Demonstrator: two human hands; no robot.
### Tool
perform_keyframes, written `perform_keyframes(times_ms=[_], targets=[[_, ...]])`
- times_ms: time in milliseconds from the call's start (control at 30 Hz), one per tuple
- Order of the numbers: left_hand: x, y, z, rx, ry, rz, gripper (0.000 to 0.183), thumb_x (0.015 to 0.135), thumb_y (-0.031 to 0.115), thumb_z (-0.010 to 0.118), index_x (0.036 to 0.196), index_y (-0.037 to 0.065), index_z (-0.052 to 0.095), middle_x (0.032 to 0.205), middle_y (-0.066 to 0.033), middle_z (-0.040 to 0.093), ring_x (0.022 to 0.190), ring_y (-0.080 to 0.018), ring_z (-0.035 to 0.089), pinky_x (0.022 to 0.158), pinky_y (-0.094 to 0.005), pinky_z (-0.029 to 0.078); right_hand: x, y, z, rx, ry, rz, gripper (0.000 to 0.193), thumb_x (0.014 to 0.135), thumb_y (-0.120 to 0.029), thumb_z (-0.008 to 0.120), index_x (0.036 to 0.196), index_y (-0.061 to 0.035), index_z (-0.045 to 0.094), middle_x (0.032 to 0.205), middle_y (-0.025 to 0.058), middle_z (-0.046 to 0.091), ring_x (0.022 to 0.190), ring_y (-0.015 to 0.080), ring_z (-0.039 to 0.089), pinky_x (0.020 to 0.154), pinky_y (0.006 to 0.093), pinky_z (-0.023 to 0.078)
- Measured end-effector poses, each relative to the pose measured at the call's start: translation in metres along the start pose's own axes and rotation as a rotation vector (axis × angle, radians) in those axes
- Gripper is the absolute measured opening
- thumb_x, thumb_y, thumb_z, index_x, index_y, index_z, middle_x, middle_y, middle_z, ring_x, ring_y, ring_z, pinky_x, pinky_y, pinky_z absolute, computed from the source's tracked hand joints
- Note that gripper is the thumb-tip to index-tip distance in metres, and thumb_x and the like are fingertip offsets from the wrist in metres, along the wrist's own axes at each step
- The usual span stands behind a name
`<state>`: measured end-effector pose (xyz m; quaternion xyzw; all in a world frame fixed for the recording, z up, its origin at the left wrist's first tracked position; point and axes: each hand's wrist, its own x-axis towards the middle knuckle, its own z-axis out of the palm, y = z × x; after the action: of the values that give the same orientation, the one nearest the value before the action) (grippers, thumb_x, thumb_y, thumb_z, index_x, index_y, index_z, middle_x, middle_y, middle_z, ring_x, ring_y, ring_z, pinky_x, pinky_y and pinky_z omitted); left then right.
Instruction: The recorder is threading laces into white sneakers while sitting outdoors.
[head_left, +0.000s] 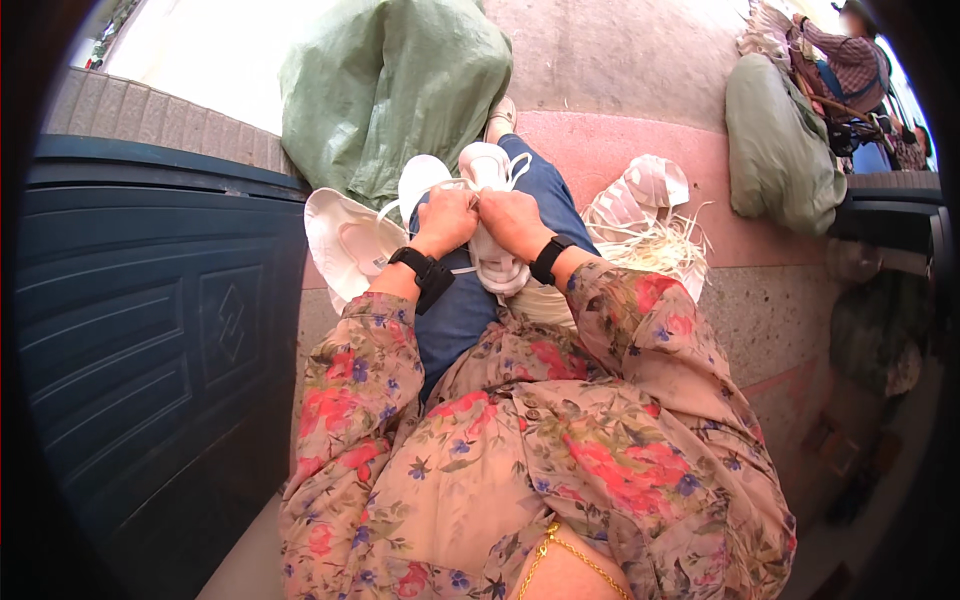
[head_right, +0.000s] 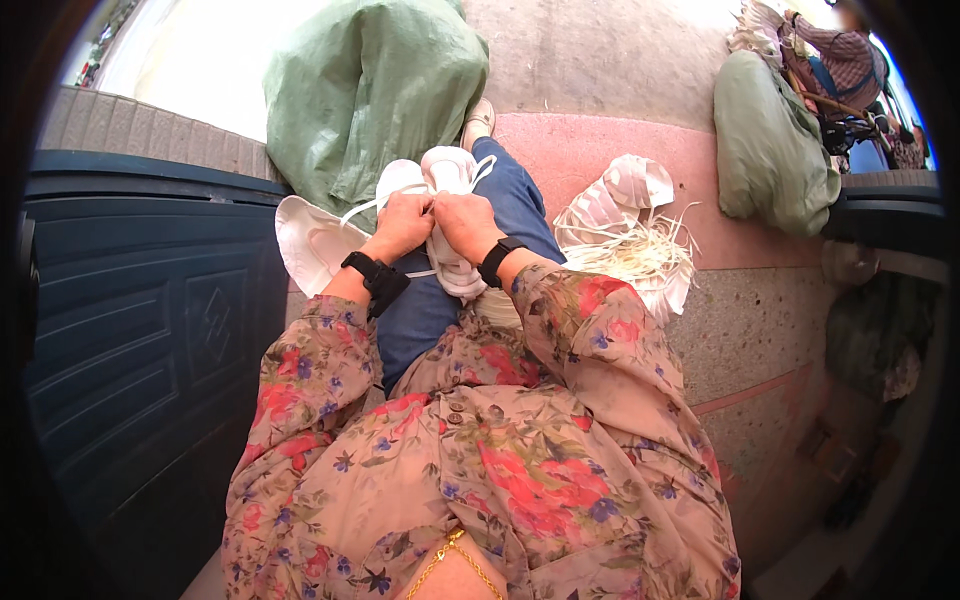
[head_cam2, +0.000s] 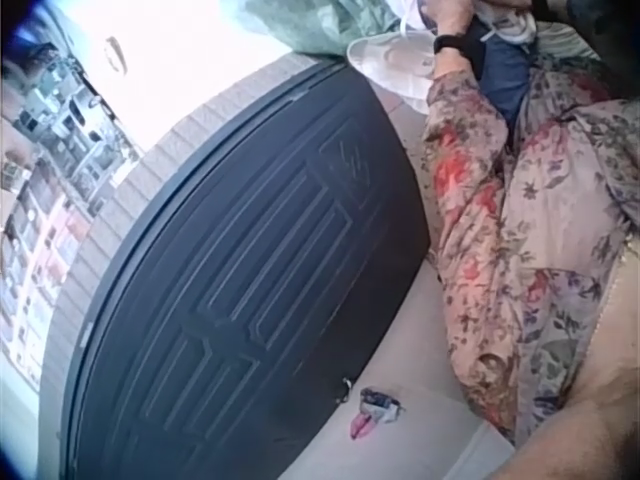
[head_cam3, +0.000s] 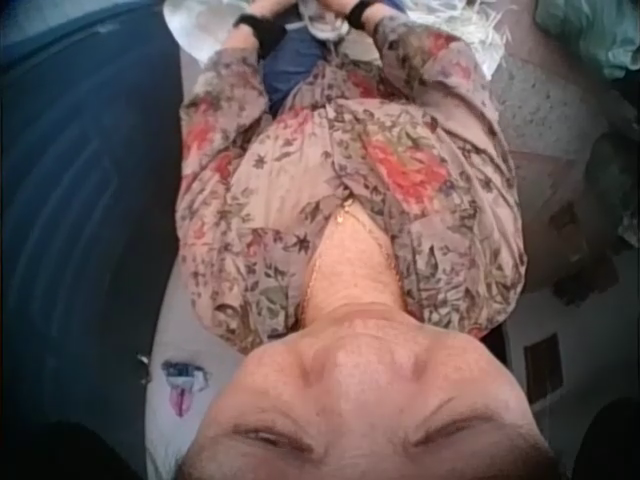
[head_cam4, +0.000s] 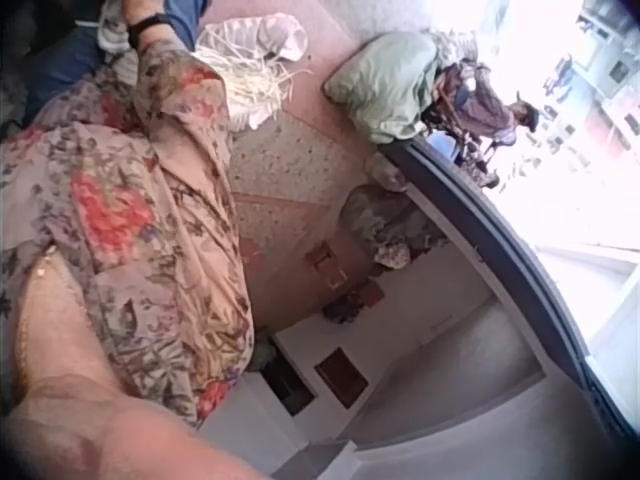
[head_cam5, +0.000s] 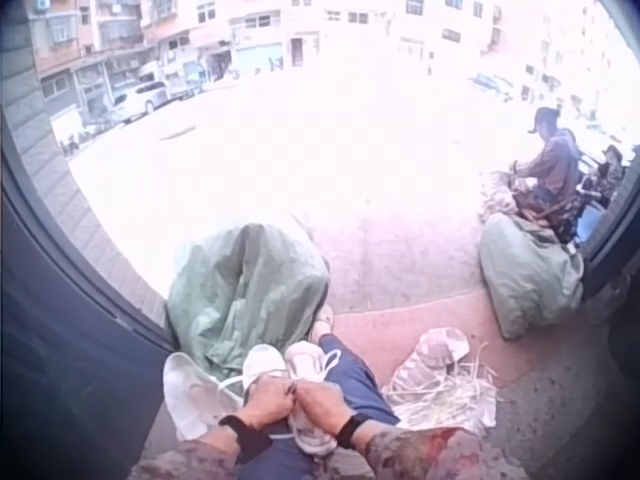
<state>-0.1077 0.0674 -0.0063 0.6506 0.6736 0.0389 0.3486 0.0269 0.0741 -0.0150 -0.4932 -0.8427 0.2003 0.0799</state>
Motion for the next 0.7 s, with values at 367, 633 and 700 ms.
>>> perform_keyframes(times_ms=[367, 633, 700], targets=[[-0.001, -0.007, 0.003, -0.117, 0.042, 0.011, 0.022, 0.073, 0.018, 0.051, 0.090, 0.014, 0.065, 0.095, -0.0104, 0.061, 0.103, -0.0320, 0.045, 0.080, -0.0466, 0.038, -0.002, -0.005, 0.005, -0.070, 0.013, -0.100, 0.011, 0.077, -0.011, 0.049, 0.080, -0.0035, 0.057, 0.068, 0.0120, 0.062, 0.064, 0.0248, 0.063, 0.055, 0.0337, 0.049], [-0.030, 0.012, 0.006, 0.053, 0.337, 0.155, 0.025, 0.073, 0.017, 0.057, 0.097, 0.017, 0.064, 0.112, -0.0059, 0.054, 0.104, -0.0300, 0.045, 0.081, -0.0419, 0.038, -0.021, 0.009, -0.031, 0.023, -0.152, -0.135, 0.016, 0.077, -0.017, 0.047, 0.077, -0.0038, 0.056, 0.064, 0.0148, 0.059, 0.062, 0.0295, 0.061, 0.056, 0.0396, 0.046], [-0.054, 0.027, -0.001, 0.287, 0.403, 0.421, 0.024, 0.072, 0.016, 0.060, 0.096, 0.016, 0.063, 0.120, -0.0045, 0.048, 0.103, -0.0284, 0.045, 0.085, -0.0398, 0.034, -0.051, 0.025, -0.044, 0.131, -0.221, -0.356, 0.018, 0.080, -0.019, 0.046, 0.074, -0.0044, 0.054, 0.061, 0.0143, 0.057, 0.058, 0.0318, 0.058, 0.059, 0.0437, 0.043]])
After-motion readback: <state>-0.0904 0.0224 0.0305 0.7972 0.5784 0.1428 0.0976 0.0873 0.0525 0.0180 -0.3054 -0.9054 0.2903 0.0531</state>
